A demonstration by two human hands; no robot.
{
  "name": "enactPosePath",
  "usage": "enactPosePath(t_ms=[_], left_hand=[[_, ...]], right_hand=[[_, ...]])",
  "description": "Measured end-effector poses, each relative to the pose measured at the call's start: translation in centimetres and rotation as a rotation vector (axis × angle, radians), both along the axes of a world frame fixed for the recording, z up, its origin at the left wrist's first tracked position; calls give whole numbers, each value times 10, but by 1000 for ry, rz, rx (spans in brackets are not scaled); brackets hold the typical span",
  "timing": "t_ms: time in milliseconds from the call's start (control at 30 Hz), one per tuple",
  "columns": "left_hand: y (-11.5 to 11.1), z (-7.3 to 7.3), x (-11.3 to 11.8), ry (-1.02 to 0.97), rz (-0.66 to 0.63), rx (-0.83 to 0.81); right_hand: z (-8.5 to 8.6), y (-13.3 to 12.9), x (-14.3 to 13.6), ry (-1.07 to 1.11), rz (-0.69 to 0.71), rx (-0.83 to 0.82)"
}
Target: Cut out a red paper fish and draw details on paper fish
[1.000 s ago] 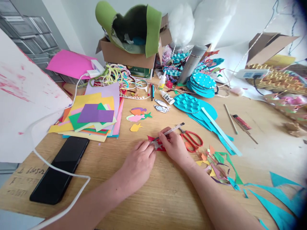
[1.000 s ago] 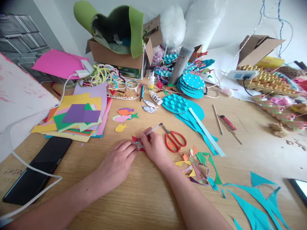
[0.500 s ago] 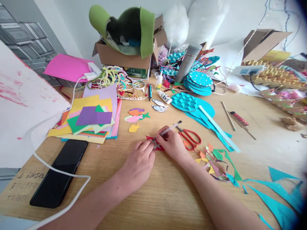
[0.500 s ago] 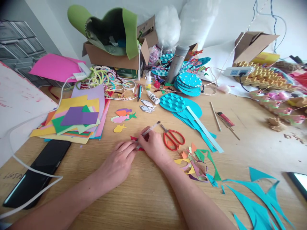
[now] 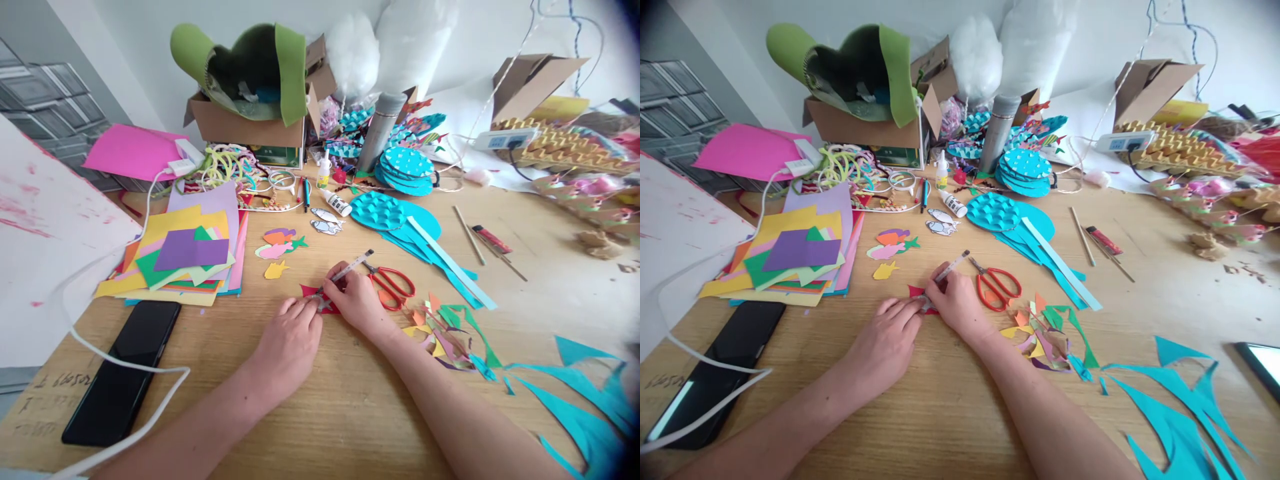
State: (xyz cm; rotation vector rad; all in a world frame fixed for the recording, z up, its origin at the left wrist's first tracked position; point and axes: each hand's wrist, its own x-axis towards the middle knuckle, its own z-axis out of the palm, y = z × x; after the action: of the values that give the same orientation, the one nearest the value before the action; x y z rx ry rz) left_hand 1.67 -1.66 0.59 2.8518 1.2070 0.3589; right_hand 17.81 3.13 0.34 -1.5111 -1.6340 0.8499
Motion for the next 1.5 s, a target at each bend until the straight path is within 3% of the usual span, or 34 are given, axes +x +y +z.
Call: enactPosePath(t_ms=[1500], left_hand=[[1, 5, 1, 5, 5, -39]], right_hand=[[-4, 1, 3, 17, -55, 19]])
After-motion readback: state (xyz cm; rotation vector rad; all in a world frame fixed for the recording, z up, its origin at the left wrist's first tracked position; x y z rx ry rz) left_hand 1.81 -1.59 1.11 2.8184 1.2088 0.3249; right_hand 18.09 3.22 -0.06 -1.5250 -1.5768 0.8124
